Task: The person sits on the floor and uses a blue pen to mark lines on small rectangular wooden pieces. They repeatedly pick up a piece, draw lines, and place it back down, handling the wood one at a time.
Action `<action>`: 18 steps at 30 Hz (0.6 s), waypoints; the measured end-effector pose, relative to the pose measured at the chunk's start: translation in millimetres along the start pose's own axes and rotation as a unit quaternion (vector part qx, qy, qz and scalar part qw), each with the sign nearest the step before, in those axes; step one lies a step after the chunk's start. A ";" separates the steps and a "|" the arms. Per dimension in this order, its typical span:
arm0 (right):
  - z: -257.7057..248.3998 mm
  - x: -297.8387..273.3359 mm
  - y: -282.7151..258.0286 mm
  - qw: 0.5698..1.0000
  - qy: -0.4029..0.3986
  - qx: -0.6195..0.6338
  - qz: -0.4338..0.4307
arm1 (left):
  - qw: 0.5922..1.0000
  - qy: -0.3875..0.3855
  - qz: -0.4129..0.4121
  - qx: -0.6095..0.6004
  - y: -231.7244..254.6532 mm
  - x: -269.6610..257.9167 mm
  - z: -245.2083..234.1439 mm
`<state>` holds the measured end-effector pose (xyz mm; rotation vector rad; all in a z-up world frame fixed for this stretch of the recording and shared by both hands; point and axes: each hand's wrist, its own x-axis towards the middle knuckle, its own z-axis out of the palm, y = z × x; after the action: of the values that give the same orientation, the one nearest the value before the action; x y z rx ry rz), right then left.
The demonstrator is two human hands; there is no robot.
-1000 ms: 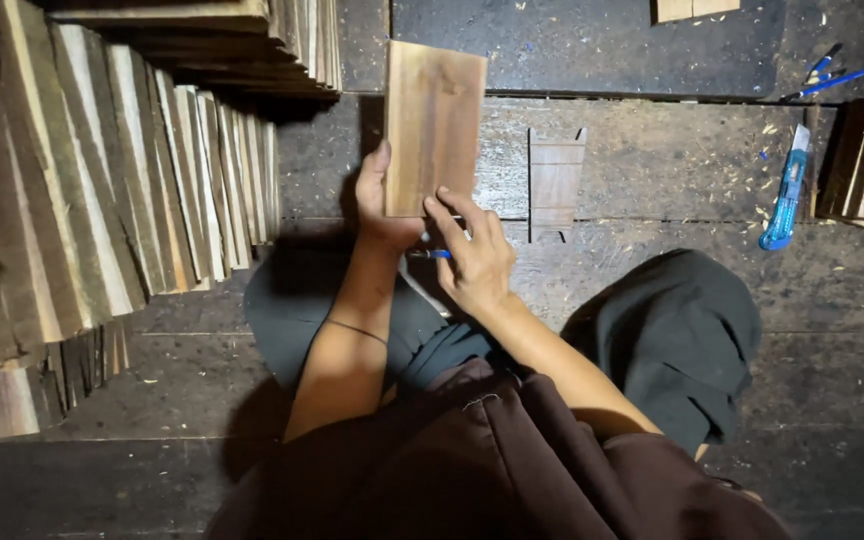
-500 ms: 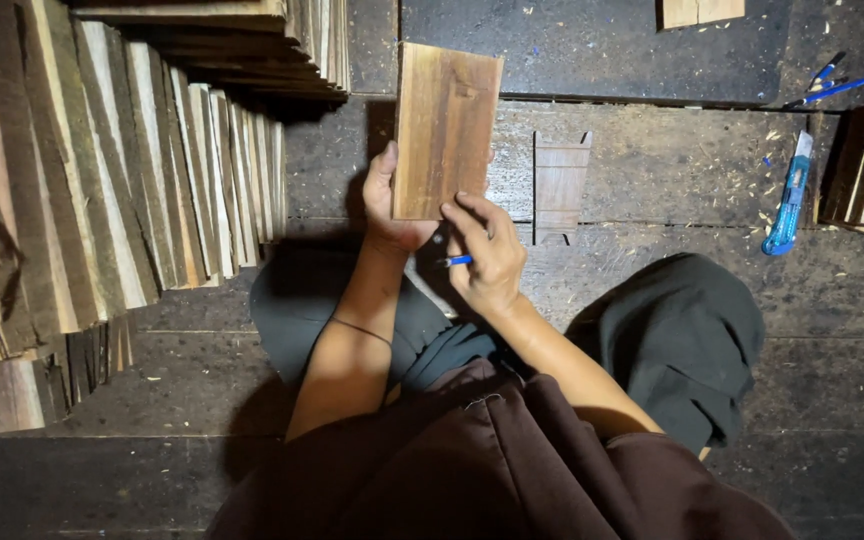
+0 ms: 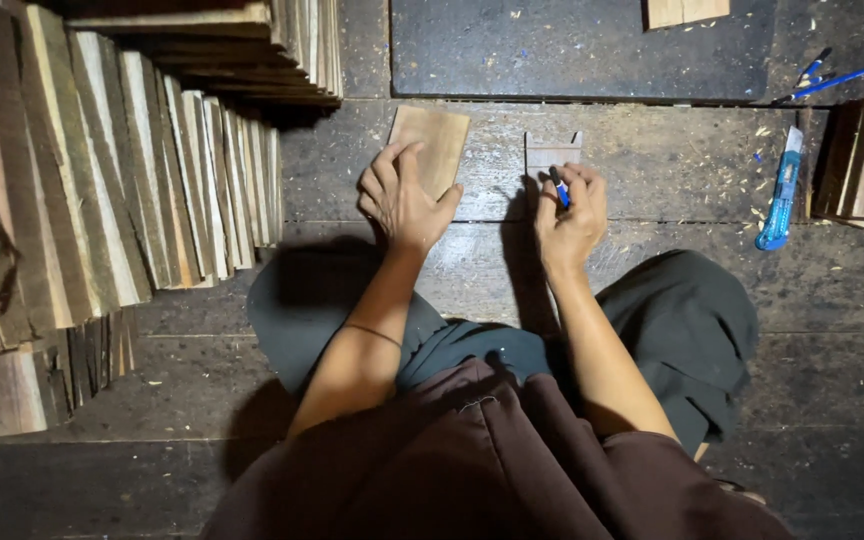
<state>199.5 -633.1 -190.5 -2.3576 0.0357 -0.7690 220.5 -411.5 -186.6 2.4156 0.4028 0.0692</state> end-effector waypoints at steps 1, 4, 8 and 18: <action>-1.9 0.2 1.8 1.000 0.002 0.000 0.000 | 1.000 0.000 0.002 0.000 1.4 2.1 -6.7; -6.5 6.0 -2.2 0.998 -0.007 0.011 0.066 | 0.976 -0.103 -0.021 -0.192 9.7 6.7 -24.8; -12.6 21.5 -48.1 0.944 -0.090 0.230 0.220 | 0.646 -0.221 -0.282 -0.674 34.1 -1.1 -46.1; -33.1 61.7 -133.6 0.889 -0.110 0.352 0.272 | 0.370 -0.331 -0.335 -0.801 14.7 1.0 -36.2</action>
<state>210.6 -560.1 -59.0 -1.5976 0.2623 -0.1745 219.9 -399.3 -149.5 0.0590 0.4809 -0.5878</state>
